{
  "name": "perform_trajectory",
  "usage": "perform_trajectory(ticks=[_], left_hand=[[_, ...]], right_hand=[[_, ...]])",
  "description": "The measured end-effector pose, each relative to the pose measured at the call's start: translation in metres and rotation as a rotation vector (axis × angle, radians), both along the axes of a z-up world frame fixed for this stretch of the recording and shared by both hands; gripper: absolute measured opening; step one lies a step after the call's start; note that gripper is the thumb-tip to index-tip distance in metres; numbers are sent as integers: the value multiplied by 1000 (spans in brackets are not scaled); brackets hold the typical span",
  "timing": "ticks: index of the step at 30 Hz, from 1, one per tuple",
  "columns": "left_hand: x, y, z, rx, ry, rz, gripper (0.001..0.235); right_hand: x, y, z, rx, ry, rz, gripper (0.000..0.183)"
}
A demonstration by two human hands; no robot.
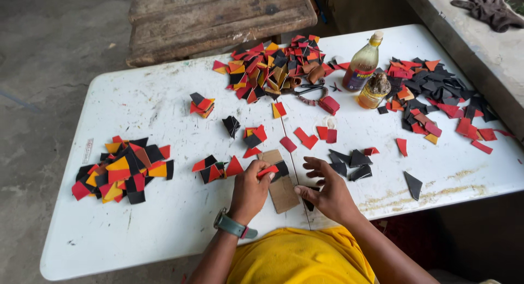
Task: The person assembles small triangular pieces of red, yellow, and black material by hand on a white table. They pick up pieces, align them, and press them together, occasionally using a small wooden block as a guide. The process is repetitive and focused on creating small stacked units.
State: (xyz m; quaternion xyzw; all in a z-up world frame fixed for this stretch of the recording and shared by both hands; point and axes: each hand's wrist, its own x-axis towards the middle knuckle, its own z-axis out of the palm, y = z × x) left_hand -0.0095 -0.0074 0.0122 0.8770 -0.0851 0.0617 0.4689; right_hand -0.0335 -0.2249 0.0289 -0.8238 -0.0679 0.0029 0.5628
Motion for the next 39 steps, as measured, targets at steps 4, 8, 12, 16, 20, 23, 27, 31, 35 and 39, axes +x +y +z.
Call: perform_trajectory(ticks=[4,8,12,16,20,23,27,31,35,39], left_hand=[[-9,-4,21,-257,-23,-114,34],[-13,-2,42,-340,256,-56,37],[-16,4,44,-573,207,-126,40],[-31,2,21,-270,-104,-52,25],[-32,41,5,-259,7,37,21],[-6,138,16,-169,-155,365,22],[16,267,20,449,-321,698,31],[10,283,27,780,-196,826,65],[5,235,30,481,-379,653,36],[27,183,15,254,-123,344,33]], right_hand=[[21,6,-14,327,382,76,61],[32,18,-29,655,411,145,38],[32,16,-34,687,461,148,29],[21,19,-32,724,523,87,29],[17,23,-44,313,246,163,26],[17,9,-59,317,130,133,21],[9,-12,-69,265,200,112,17],[11,-9,-53,57,270,78,15],[1,3,-32,-47,209,125,26],[-4,22,-8,-23,197,189,36]])
